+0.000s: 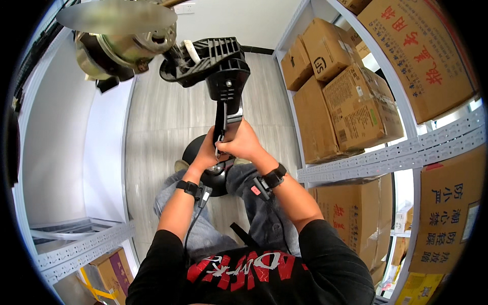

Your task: The person disassembles a black electronic device, cleans a cylindrical component with a cloth, and uses a screwdriver to adjust internal wiring. They handle the device parts and tools on a white table in a storage room.

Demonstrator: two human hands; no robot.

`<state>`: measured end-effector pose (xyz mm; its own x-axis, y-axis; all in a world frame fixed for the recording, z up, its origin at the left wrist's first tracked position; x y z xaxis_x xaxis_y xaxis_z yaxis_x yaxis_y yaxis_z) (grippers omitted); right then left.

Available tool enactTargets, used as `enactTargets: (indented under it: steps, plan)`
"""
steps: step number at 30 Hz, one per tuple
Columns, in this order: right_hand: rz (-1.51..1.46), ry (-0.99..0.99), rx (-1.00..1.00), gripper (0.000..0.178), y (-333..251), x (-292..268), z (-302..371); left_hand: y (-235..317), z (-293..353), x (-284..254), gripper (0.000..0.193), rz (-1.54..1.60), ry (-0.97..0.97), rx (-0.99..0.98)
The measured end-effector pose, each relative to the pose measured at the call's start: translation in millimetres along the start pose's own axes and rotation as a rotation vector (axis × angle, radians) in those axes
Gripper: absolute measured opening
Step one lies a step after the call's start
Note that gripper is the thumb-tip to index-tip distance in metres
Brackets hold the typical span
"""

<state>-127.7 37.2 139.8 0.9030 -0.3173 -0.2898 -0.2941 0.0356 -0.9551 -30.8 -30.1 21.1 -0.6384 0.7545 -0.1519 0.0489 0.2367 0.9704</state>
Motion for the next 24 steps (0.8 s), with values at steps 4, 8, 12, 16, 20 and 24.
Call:
enactTargets:
  steps: [4, 8, 12, 16, 20, 24]
  plan:
    - [-0.016, 0.104, 0.096, 0.074, 13, 6, 3, 6, 1, -4, 0.089, -0.057, -0.076, -0.003]
    - [0.051, 0.044, 0.113, 0.054, -10, 4, 1, 11, 3, -3, 0.078, 0.086, -0.103, -0.138]
    - [0.022, -0.042, 0.038, 0.032, -24, -4, -1, 7, 2, 2, 0.07, 0.017, 0.125, 0.037]
    - [0.055, -0.078, 0.005, 0.033, -25, -7, -5, 6, 1, 6, 0.065, 0.031, 0.172, 0.019]
    - [0.009, -0.065, 0.164, 0.035, -24, -8, -4, 4, 2, 4, 0.064, 0.055, 0.22, -0.004]
    - [-0.001, -0.17, -0.002, 0.05, -5, -20, -17, 4, -2, 12, 0.062, 0.067, 0.354, 0.043]
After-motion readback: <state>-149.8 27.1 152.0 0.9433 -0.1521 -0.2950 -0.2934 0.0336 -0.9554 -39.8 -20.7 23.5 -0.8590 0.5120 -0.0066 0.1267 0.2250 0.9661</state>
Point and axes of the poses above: each hand's wrist, its own z-axis away from the middle knuckle, its own x-axis out of the palm, y = z × x, the point moved 4 cm from there along -z, towards the middle knuckle, and after that the axes turned 8 degrees about -z, right-handed, at the moved point
